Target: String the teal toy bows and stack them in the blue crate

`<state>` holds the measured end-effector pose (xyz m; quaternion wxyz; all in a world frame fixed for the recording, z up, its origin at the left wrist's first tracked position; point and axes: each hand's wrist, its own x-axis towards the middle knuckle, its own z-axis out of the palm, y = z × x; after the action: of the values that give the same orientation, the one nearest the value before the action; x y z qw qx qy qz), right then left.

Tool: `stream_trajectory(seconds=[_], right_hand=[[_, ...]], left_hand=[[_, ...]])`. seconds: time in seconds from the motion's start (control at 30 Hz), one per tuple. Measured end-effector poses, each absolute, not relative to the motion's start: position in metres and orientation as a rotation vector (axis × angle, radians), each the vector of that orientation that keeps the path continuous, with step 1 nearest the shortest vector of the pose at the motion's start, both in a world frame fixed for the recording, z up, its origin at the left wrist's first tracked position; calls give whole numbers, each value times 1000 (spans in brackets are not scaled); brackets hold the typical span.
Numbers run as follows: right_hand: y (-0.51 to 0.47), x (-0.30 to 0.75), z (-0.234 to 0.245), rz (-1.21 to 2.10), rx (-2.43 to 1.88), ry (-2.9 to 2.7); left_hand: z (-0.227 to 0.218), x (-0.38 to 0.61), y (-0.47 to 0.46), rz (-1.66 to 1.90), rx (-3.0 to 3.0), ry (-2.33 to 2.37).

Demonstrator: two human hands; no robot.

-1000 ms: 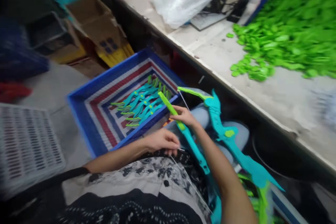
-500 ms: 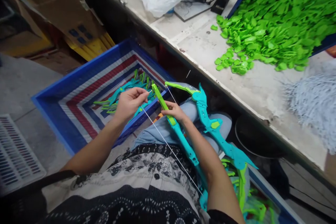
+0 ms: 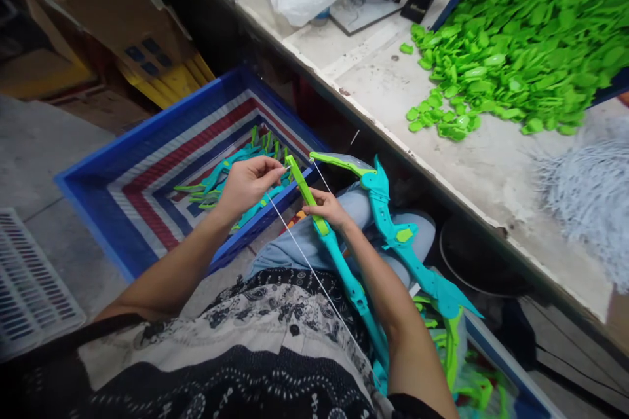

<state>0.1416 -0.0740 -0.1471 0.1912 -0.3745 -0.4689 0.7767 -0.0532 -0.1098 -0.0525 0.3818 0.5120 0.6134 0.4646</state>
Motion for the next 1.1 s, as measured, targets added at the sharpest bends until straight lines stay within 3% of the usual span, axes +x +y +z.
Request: stream_trajectory(seconds=[0.8, 1.1], right_hand=[[-75, 140, -143, 2176, -1094, -1304], [-83, 141, -146, 2081, -1022, -1498]], left_hand=[[-41, -65, -102, 1002, 1521, 1529], [-51, -63, -92, 1054, 1033, 1206]])
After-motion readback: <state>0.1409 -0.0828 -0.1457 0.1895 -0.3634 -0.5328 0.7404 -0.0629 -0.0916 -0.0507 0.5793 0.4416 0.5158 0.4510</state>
